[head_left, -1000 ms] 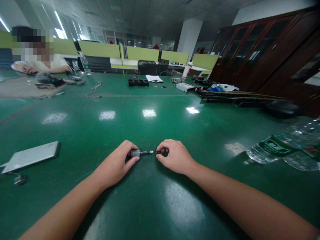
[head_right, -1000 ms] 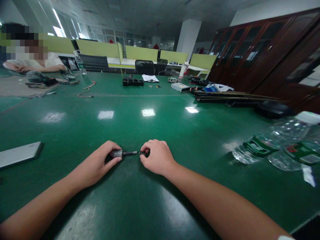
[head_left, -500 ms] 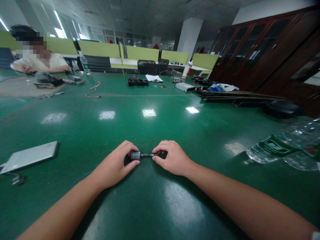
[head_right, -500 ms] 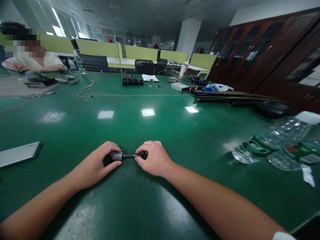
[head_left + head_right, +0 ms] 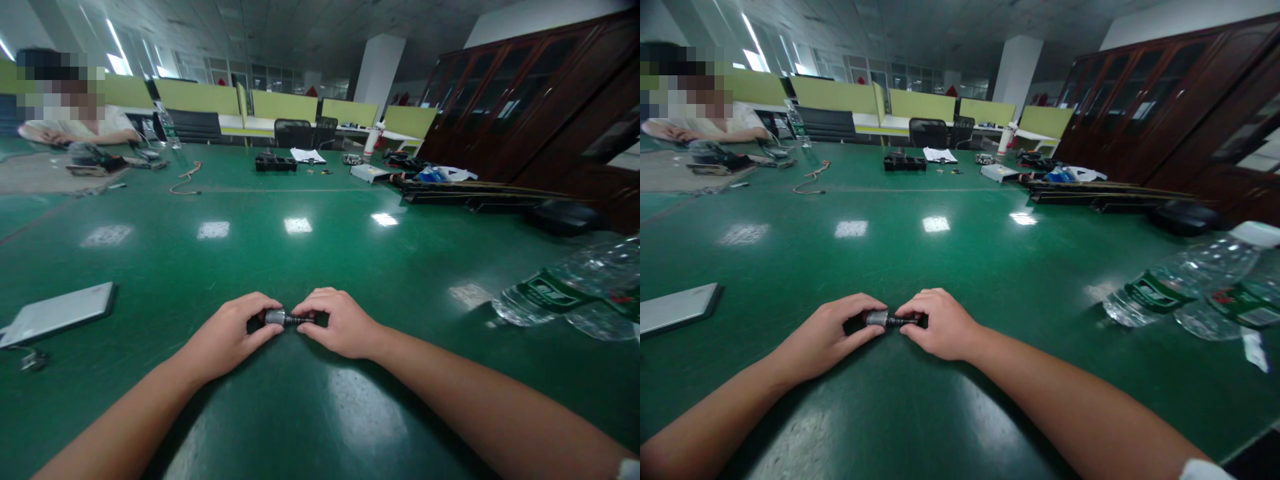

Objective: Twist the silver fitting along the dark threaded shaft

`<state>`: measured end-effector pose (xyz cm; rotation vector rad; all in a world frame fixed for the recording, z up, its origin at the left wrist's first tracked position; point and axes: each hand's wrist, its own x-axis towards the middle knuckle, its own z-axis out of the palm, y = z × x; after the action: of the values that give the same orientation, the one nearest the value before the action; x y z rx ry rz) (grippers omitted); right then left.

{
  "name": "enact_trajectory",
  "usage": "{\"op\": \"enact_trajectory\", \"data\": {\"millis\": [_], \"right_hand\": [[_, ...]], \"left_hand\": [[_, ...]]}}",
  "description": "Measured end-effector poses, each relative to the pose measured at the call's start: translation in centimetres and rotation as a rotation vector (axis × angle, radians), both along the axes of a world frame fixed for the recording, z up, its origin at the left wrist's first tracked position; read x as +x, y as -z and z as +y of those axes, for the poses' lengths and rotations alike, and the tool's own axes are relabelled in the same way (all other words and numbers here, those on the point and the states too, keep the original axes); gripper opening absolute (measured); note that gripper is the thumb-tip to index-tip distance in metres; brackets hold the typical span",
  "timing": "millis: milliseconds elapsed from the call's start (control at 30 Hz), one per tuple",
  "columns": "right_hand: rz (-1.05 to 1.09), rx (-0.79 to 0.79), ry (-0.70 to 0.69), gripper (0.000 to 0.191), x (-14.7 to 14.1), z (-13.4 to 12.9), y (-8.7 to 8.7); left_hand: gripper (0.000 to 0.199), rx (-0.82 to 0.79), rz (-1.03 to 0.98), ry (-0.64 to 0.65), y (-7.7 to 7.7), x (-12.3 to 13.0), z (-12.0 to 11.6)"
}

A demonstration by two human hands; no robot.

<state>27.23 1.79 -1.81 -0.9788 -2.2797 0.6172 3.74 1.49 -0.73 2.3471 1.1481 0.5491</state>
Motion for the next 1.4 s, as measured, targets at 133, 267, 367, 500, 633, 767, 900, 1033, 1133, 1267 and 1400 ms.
{"op": "enact_trajectory", "data": {"millis": [133,267,367,500,633,767,900,1033,1133,1267,1400], "right_hand": [[0.002,0.007,-0.003,0.018,-0.04,0.09,0.00],[0.002,0.003,-0.017,0.016,-0.12,0.18,0.05],[-0.005,0.002,-0.013,0.018,-0.13,0.14,0.13],[-0.039,-0.004,-0.006,0.022,-0.15,0.01,0.10],[-0.067,-0.007,0.006,0.022,-0.34,-0.03,-0.01],[-0.072,-0.010,0.025,0.021,-0.55,-0.02,-0.06],[-0.076,-0.015,0.039,0.018,-0.54,-0.05,-0.09],[-0.068,-0.003,0.049,0.017,-0.42,-0.06,-0.05],[-0.070,0.006,0.046,0.016,-0.30,-0.13,0.00],[-0.081,0.006,0.064,0.015,-0.17,-0.31,-0.01],[-0.070,0.007,0.075,0.015,-0.13,-0.38,-0.09]], "left_hand": [[0.022,0.001,-0.010,0.013,-0.13,0.12,-0.10],[0.020,-0.005,-0.026,0.023,-0.07,0.18,-0.11],[0.020,-0.006,-0.024,0.015,-0.02,0.22,-0.08],[0.021,-0.007,-0.019,0.008,-0.08,0.28,-0.07],[0.021,-0.020,-0.019,0.005,-0.10,0.25,-0.05],[0.020,-0.028,-0.021,0.007,-0.17,0.27,0.00],[0.021,-0.033,-0.028,0.005,-0.43,0.55,0.08],[0.021,-0.030,-0.020,0.008,-0.53,0.76,0.12],[0.021,-0.022,-0.016,0.010,-0.42,0.72,0.11],[0.020,-0.016,-0.015,0.005,-0.40,0.67,0.02],[0.018,-0.004,-0.025,0.003,-0.62,0.74,-0.08]]}}
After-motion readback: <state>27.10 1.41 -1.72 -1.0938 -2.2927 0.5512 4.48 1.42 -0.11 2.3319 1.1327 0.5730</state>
